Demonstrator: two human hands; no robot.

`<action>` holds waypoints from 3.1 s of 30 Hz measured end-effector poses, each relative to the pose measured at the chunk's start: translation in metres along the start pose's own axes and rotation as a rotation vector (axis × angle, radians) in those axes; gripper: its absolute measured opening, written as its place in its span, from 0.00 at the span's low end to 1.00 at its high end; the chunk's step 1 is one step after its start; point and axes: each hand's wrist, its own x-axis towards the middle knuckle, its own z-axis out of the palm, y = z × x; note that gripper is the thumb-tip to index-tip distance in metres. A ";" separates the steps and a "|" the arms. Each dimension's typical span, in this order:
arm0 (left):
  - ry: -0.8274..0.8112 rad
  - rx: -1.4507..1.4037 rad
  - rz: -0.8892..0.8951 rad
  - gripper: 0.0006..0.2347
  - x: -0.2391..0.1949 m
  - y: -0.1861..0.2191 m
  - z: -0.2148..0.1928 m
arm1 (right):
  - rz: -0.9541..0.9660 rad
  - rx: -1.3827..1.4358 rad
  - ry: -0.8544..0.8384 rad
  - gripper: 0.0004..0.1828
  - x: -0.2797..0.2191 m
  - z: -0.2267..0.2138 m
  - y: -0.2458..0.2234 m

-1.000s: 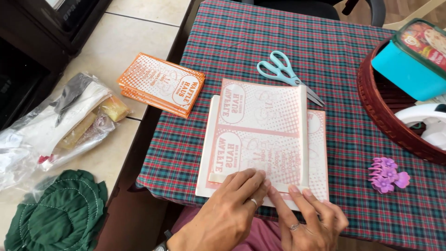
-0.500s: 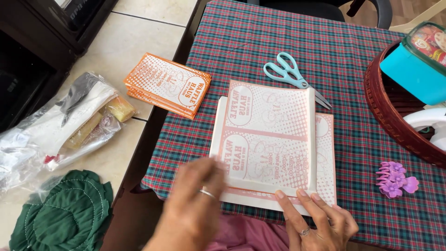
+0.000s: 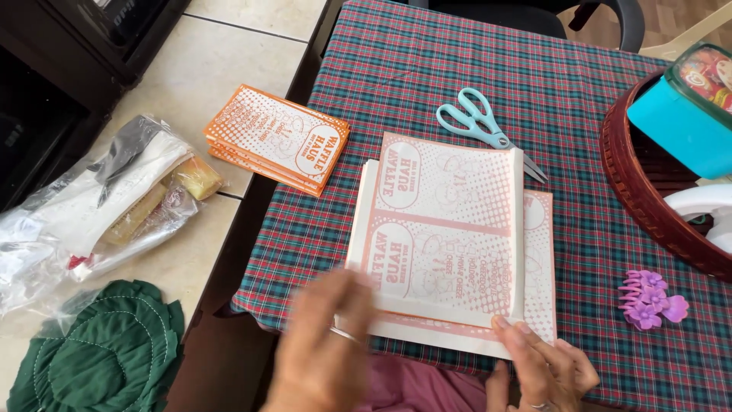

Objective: Folding paper bags along pre-scored lines and securing them with tape.

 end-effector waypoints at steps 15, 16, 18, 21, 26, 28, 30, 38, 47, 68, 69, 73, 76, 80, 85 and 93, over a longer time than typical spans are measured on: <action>-0.029 0.053 -0.022 0.10 -0.008 -0.030 -0.006 | 0.192 0.137 -0.073 0.35 0.017 -0.018 -0.016; 0.045 0.101 -0.032 0.10 -0.002 -0.027 -0.009 | 0.239 0.145 -0.100 0.32 0.018 -0.020 -0.018; 0.120 0.143 -0.047 0.10 0.001 0.000 -0.004 | 0.285 0.148 -0.132 0.29 0.022 -0.021 -0.021; -0.400 -0.208 -0.147 0.19 -0.011 0.051 0.029 | 0.194 0.135 -0.063 0.33 0.038 -0.015 -0.043; -0.150 -0.368 0.156 0.12 -0.033 0.031 0.075 | 0.156 0.130 -0.025 0.37 0.021 -0.014 -0.015; -0.112 -0.249 0.134 0.14 -0.020 0.009 0.041 | 0.193 0.144 -0.076 0.35 0.023 -0.022 -0.017; -0.068 -0.122 0.121 0.16 -0.011 -0.014 0.017 | 0.229 0.163 -0.116 0.34 0.025 -0.023 -0.016; -0.216 -0.336 0.143 0.14 0.011 0.025 0.003 | 0.257 0.349 -0.096 0.22 0.024 -0.023 -0.016; -0.117 -0.232 0.230 0.16 -0.016 0.033 0.049 | 0.057 0.122 -0.008 0.25 0.023 -0.008 -0.009; -0.078 0.043 0.260 0.23 -0.038 0.013 0.063 | 0.170 0.415 0.001 0.07 0.072 -0.044 -0.026; -0.075 0.043 0.268 0.23 -0.037 0.013 0.063 | 0.170 0.414 0.011 0.07 0.070 -0.041 -0.021; -0.051 0.037 0.256 0.23 -0.034 0.013 0.060 | 0.177 0.350 -0.053 0.09 0.056 -0.039 0.011; -0.059 0.051 0.200 0.24 -0.035 0.017 0.053 | 0.261 0.184 -0.053 0.07 0.041 -0.045 0.049; -0.003 0.095 0.114 0.25 -0.038 0.027 0.052 | 0.315 0.033 -0.090 0.10 0.008 -0.024 0.088; -0.129 -0.127 0.365 0.12 -0.026 0.048 0.059 | 0.533 -0.007 -0.279 0.15 0.005 -0.018 0.084; -0.093 -0.276 0.529 0.02 -0.019 0.058 0.061 | 0.548 0.191 -0.052 0.14 0.032 -0.059 0.040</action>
